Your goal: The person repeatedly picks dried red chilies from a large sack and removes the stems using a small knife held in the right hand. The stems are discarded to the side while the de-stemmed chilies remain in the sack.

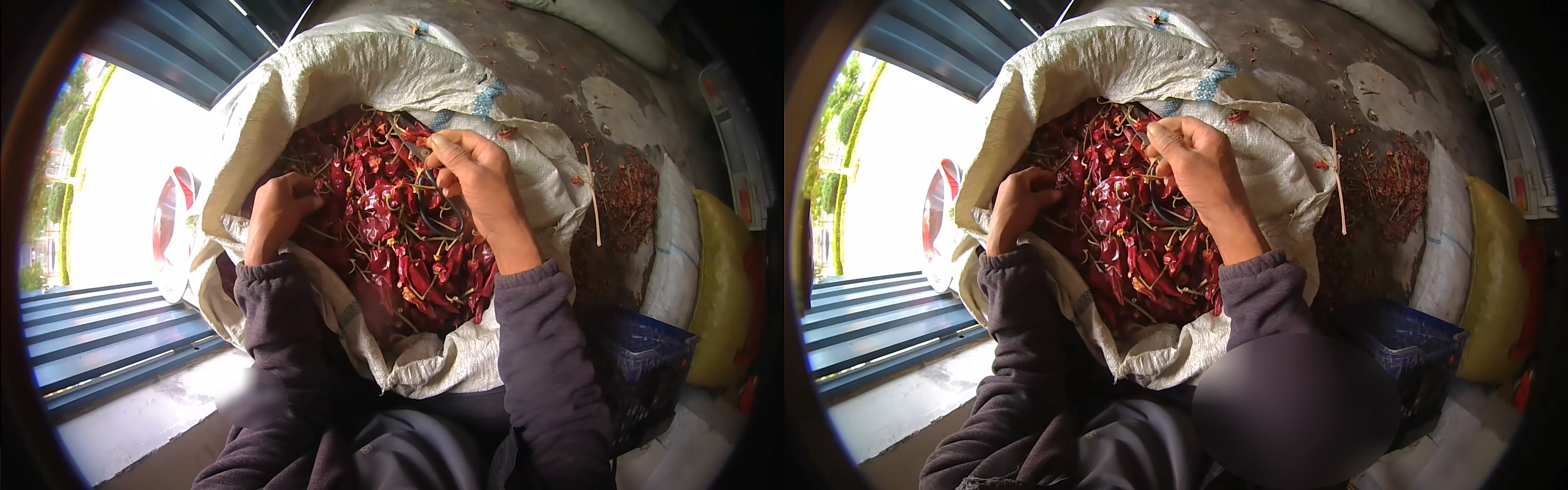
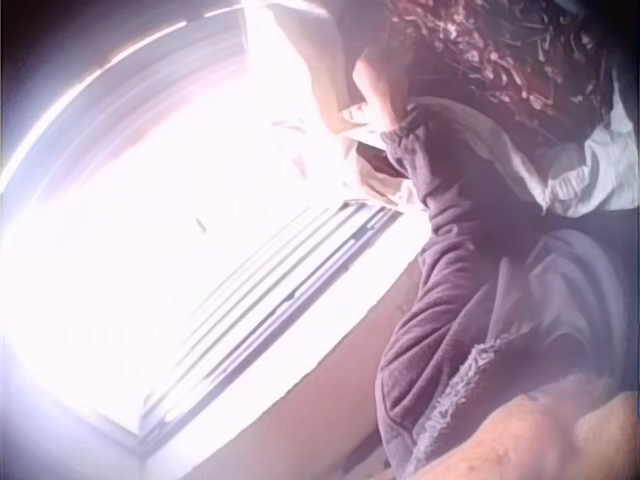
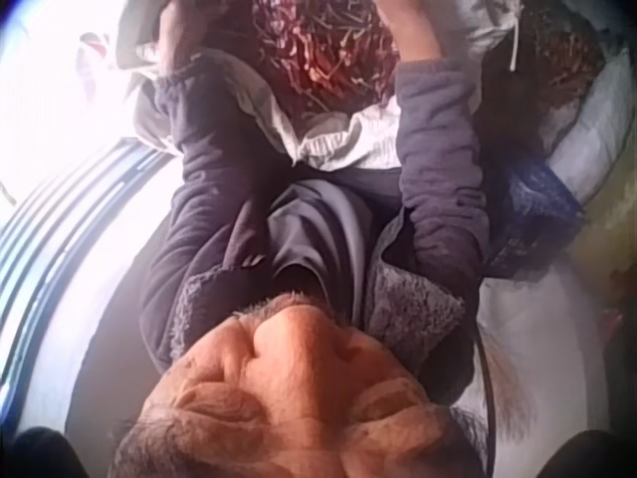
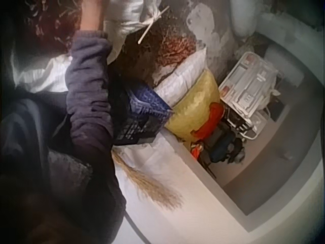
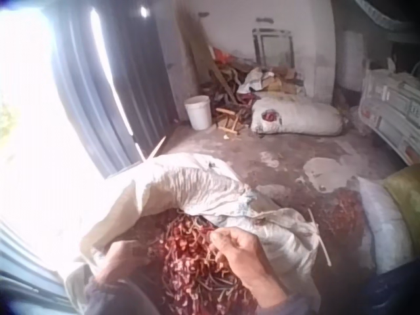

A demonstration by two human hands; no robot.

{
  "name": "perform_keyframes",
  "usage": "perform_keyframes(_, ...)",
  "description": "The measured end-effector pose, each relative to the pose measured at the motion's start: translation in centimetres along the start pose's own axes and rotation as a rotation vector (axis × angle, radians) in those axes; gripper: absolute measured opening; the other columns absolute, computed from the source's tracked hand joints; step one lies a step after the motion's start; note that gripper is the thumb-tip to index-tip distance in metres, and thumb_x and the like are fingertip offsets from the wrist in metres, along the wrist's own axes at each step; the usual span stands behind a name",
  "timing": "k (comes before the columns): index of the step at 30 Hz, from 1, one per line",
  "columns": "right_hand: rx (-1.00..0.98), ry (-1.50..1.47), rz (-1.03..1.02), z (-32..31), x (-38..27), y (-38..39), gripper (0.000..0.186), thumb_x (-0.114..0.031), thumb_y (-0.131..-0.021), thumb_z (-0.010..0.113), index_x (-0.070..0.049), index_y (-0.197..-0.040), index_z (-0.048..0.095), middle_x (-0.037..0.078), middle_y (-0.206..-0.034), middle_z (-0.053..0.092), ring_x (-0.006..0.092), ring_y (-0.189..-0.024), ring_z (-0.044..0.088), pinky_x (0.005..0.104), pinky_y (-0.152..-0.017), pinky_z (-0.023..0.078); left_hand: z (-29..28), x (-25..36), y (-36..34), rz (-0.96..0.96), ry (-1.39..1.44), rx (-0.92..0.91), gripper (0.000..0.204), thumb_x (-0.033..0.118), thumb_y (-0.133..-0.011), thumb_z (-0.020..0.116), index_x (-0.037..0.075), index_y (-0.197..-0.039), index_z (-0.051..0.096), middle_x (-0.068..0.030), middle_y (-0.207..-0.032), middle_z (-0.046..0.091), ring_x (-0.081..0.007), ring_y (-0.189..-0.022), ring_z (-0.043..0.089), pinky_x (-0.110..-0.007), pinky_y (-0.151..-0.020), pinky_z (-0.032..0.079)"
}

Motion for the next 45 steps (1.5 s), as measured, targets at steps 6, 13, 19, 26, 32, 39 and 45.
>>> perform_keyframes(6,-0.062,0.192,-0.061,1.5,1.0,0.0,0.026,-0.026,-0.098,0.070,-0.001,-0.104,0.071,0.003,-0.080,0.069,0.0082,-0.066,0.062,0.0252,-0.060,0.050,1.0,4.7,1.0,0.071,0.695,0.116,0.012,0.008,-0.094,0.072,0.001,-0.103,0.069,-0.0018,-0.088,0.070,-0.0073,-0.078,0.063,-0.023,-0.068,0.051)
perform_keyframes(13,-0.118,0.331,-0.223,3.6,2.5,0.0,0.040,-0.032,-0.090,0.078,0.002,-0.109,0.070,0.019,-0.091,0.075,0.0256,-0.081,0.071,0.0379,-0.076,0.056,4.2,6.4,0.3,0.051,1.482,0.002,0.010,0.008,-0.100,0.064,0.010,-0.110,0.064,0.0047,-0.087,0.061,-0.0025,-0.059,0.041,-0.017,-0.052,0.032)
perform_keyframes(19,-0.148,0.382,-0.201,4.6,1.2,0.5,0.041,-0.036,-0.096,0.072,0.004,-0.091,0.062,0.016,-0.076,0.069,0.0234,-0.067,0.067,0.0415,-0.063,0.051,5.2,6.6,0.1,0.078,1.544,-0.095,0.010,0.007,-0.100,0.063,0.010,-0.110,0.063,0.0022,-0.079,0.059,-0.0047,-0.057,0.041,-0.020,-0.052,0.034)
perform_keyframes(26,-0.122,0.145,-0.103,3.9,1.4,0.7,0.030,-0.028,-0.100,0.066,0.002,-0.101,0.066,0.008,-0.072,0.069,0.0127,-0.057,0.063,0.0305,-0.055,0.050,5.6,6.0,-0.2,0.160,1.547,-0.122,0.008,0.007,-0.101,0.061,0.008,-0.109,0.063,-0.0043,-0.101,0.068,-0.0063,-0.059,0.042,-0.021,-0.052,0.033)
perform_keyframes(32,0.094,0.237,-0.121,2.7,1.0,0.1,0.032,-0.026,-0.098,0.069,0.003,-0.111,0.068,0.009,-0.078,0.073,0.0123,-0.061,0.065,0.0305,-0.059,0.052,5.2,5.1,-0.7,0.028,1.655,0.063,0.007,0.007,-0.103,0.058,0.003,-0.108,0.059,-0.0114,-0.120,0.066,-0.0087,-0.073,0.049,-0.020,-0.056,0.037)
perform_keyframes(39,0.151,0.616,-0.277,2.7,0.4,0.8,0.032,-0.023,-0.091,0.074,0.001,-0.111,0.069,0.018,-0.085,0.073,0.0276,-0.074,0.072,0.0388,-0.070,0.055,5.9,4.1,-1.7,0.091,1.955,-0.120,0.007,0.008,-0.103,0.059,0.003,-0.108,0.058,-0.0062,-0.096,0.059,-0.0080,-0.071,0.045,-0.019,-0.054,0.036)
perform_keyframes(45,0.093,0.546,-0.306,3.4,1.3,0.3,0.030,-0.026,-0.088,0.079,0.000,-0.099,0.070,0.019,-0.082,0.071,0.0300,-0.072,0.070,0.0397,-0.068,0.054,6.2,5.5,-1.5,0.084,1.825,-0.221,0.005,0.009,-0.097,0.065,0.007,-0.099,0.060,-0.0004,-0.083,0.059,-0.0057,-0.059,0.041,-0.020,-0.048,0.031)
Point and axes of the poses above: each hand's wrist, its own y-axis away from the middle knuckle, its own z-axis out of the palm, x = y × z, the point moved 3 cm from there along -y, towards the middle knuckle
